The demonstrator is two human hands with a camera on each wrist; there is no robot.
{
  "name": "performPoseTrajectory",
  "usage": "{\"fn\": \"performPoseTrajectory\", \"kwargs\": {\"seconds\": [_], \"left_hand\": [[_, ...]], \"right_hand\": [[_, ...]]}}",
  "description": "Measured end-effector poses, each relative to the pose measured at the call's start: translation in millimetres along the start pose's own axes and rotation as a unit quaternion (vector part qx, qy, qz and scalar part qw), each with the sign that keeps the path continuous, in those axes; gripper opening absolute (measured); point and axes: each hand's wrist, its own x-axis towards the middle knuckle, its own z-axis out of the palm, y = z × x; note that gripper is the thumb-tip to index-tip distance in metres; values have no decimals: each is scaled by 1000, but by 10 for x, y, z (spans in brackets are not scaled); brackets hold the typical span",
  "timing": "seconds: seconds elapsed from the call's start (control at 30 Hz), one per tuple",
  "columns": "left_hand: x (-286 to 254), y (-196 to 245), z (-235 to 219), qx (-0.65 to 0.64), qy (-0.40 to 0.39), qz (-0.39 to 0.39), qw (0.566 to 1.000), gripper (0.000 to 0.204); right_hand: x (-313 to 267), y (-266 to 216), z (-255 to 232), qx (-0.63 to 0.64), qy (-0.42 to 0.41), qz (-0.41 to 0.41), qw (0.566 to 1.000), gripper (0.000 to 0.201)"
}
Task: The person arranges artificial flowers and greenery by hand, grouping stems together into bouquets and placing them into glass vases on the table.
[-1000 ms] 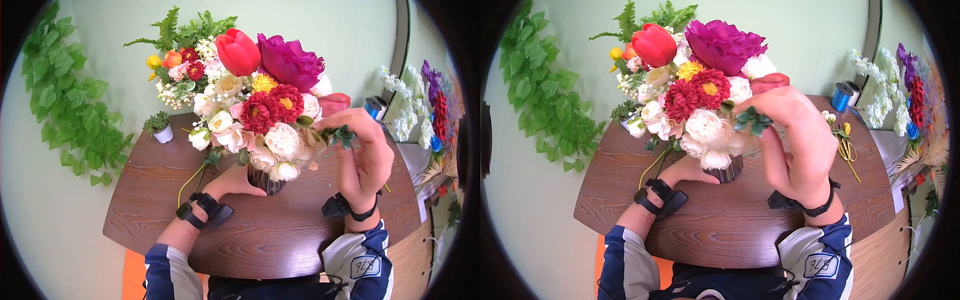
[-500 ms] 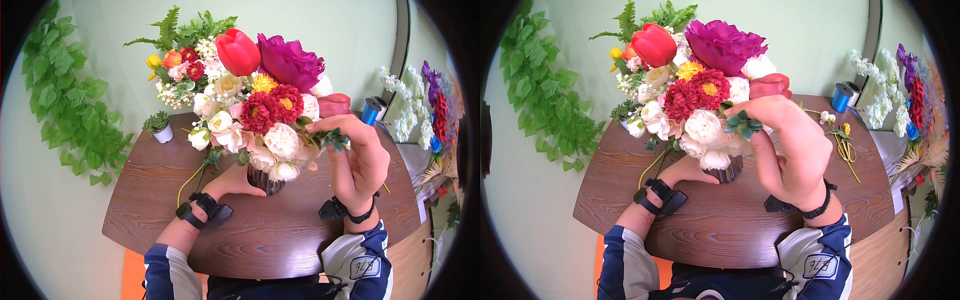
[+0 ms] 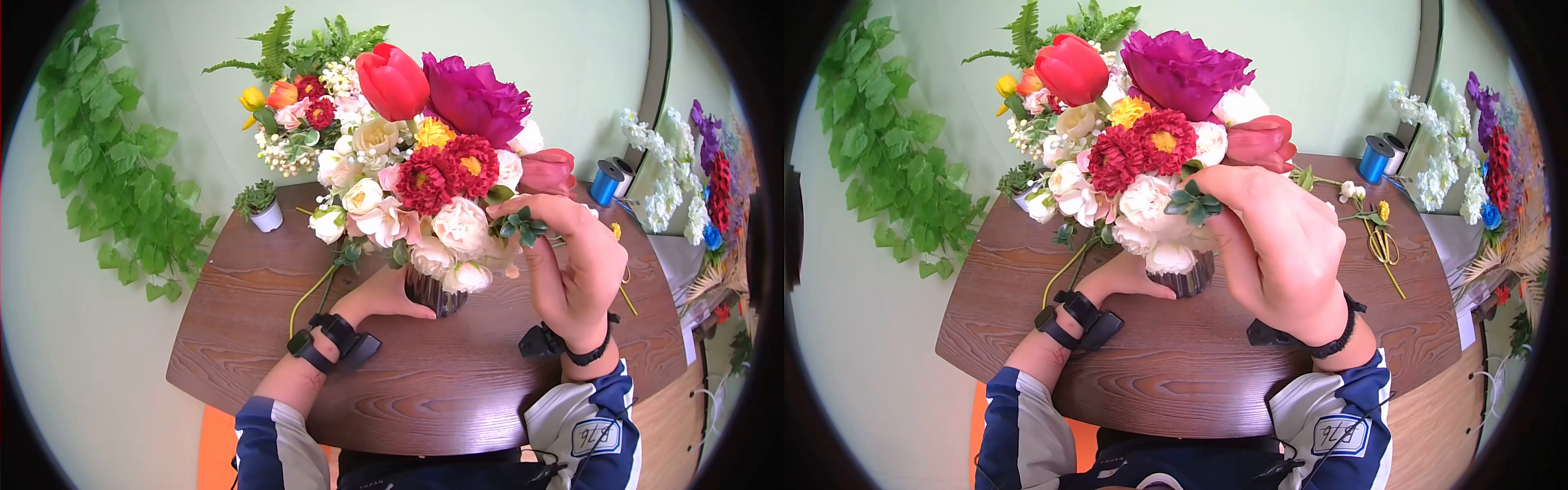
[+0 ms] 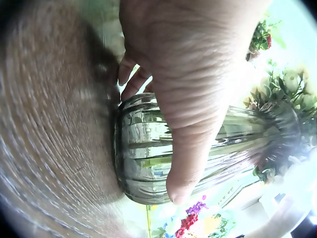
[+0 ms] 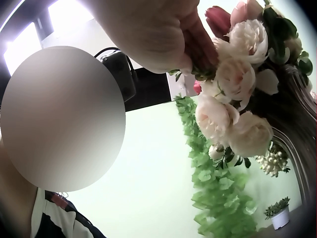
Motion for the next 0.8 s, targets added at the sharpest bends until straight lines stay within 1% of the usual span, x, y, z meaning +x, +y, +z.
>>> {"fn": "performPoseTrajectory", "kwargs": {"seconds": [0.03,0.1,0.17,0.23,0.27,0.3,0.33,0.37,0.43,0.47,0.53,0.57,0.6,0.67,0.7,0.77,0.8], "left_hand": [[-2,19,-4,0,0,0,1000,95],[-6,78,-15,-17,-1,9,1000,95],[7,24,3,-20,0,11,1000,95],[4,26,-6,-23,1,14,1000,95],[-2,59,-31,-15,-20,-19,1000,93],[-8,101,-53,-6,-41,-51,998,92],[-16,151,-67,-6,-41,-51,998,92],[-23,201,-79,-20,-30,-38,999,90],[-21,219,-80,-35,-20,-26,999,88],[-19,204,-75,-36,-20,-25,999,90],[-18,188,-71,-37,-19,-24,999,92],[-16,185,-69,-31,-14,-15,999,93],[-15,180,-66,-25,-8,-6,1000,93],[-4,128,-51,-24,-9,-1,1000,93],[0,111,-47,-23,-10,5,1000,93],[-4,131,-54,-22,-10,5,1000,92],[-3,145,-50,-21,-10,6,1000,92]], "right_hand": [[-7,0,-9,-7,-15,6,1000,29],[-10,14,-9,0,-21,11,1000,29],[-7,3,-8,7,-27,16,999,29],[4,-38,-14,26,-56,57,996,28],[0,-31,-12,27,-56,57,996,28],[-12,-14,-11,16,-35,51,998,30],[-20,-1,-6,6,-13,45,999,33],[-25,6,8,5,-13,45,999,33],[-34,20,41,11,43,58,997,28],[-39,34,54,11,43,58,997,28],[-45,62,66,55,96,74,991,23],[-64,4,6,71,55,125,988,16],[-58,8,30,71,55,125,988,16],[-38,22,100,163,153,126,966,19],[-40,36,91,163,153,127,966,19],[-56,73,56,101,86,96,987,21],[-63,80,35,101,86,96,986,21]]}}
